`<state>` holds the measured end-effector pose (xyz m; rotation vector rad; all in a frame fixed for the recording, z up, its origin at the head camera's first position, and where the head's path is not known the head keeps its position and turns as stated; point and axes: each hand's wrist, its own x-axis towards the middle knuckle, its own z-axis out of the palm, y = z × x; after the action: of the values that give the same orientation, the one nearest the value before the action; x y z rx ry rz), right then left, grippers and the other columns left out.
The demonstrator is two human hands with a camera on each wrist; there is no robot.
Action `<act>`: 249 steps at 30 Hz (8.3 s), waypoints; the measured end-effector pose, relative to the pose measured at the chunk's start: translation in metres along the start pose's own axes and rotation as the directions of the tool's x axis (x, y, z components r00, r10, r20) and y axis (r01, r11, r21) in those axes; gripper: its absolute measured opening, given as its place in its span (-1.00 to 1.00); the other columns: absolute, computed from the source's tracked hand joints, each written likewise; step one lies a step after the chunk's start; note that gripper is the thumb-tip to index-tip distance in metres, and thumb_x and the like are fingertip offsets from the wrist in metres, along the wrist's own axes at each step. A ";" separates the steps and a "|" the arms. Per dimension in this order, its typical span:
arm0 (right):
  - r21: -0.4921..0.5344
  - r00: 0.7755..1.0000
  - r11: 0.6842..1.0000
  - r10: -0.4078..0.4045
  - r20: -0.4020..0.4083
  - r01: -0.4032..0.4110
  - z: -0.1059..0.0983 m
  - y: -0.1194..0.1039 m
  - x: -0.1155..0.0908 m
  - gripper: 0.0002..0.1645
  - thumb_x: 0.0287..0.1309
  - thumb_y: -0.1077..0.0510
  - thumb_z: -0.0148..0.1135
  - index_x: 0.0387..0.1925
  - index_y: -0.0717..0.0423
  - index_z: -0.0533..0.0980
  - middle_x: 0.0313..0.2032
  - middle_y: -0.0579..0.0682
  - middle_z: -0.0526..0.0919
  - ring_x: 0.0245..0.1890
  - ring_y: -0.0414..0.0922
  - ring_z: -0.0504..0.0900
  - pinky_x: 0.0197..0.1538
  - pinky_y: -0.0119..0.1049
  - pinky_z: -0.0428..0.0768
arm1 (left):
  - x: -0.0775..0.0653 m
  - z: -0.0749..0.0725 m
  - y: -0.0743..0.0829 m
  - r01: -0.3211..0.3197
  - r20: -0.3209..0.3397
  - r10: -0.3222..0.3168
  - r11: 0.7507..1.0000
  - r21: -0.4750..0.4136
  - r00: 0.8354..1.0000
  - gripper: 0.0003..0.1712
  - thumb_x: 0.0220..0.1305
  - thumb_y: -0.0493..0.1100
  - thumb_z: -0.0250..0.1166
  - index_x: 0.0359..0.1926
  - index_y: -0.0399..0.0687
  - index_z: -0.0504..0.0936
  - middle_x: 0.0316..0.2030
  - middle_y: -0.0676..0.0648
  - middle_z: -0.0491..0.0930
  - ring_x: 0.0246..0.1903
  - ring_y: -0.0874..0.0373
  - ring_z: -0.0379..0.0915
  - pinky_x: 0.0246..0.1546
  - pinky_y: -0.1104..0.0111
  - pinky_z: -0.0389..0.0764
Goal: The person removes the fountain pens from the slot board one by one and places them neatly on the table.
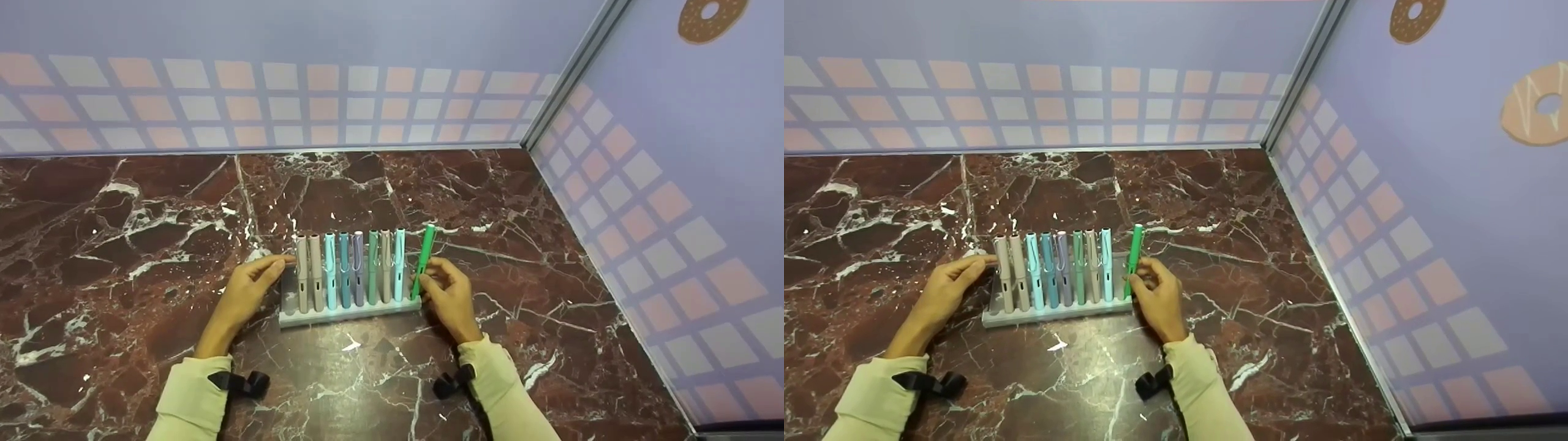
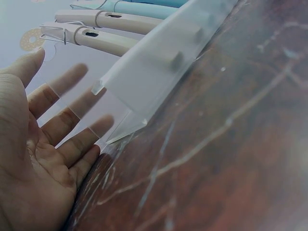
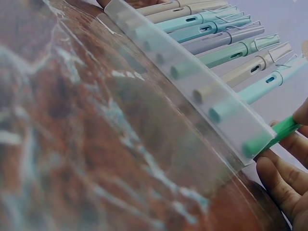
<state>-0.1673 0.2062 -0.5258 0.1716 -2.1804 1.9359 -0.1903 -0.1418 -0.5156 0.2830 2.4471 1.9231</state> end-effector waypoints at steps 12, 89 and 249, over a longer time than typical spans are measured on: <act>0.043 0.999 0.999 0.021 -0.027 -0.020 -0.008 0.000 -0.004 -0.73 0.26 0.42 0.22 -0.03 0.48 0.49 -0.25 0.46 0.66 -0.49 -0.19 0.68 -0.51 -0.35 0.65 | -0.001 0.000 0.000 0.019 -0.002 -0.019 1.000 -0.004 1.000 -0.68 0.51 -0.19 0.10 0.11 -0.19 0.66 -0.03 -0.18 0.69 -0.32 0.25 0.44 -0.22 0.46 0.47; 0.059 0.954 0.996 0.048 0.295 -0.068 -0.009 -0.029 -0.064 -0.91 0.20 0.52 0.14 -0.24 0.54 0.45 -0.38 0.43 0.61 -0.51 -0.12 0.74 -0.48 -0.14 0.73 | 0.044 0.078 0.016 -0.148 0.079 0.156 0.985 -0.091 0.985 -0.69 0.50 -0.27 0.11 0.08 -0.38 0.64 -0.04 -0.36 0.67 -0.23 -0.28 0.53 -0.35 0.41 0.50; -0.735 0.939 0.584 -0.199 0.282 0.344 0.084 -0.041 -0.100 -0.50 0.15 -0.07 0.37 -0.75 -0.15 0.32 -0.77 -0.32 0.26 -0.70 -0.36 0.23 -0.64 -0.52 0.17 | 0.055 0.096 0.021 -0.140 0.129 0.156 0.982 -0.125 0.979 -0.68 0.51 -0.26 0.08 0.08 -0.38 0.63 0.05 -0.33 0.66 0.10 -0.24 0.55 0.21 0.12 0.50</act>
<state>-0.0682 0.1119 -0.5189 0.4966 -2.6863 0.6934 -0.2292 -0.0365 -0.5128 0.5898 2.2771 2.0154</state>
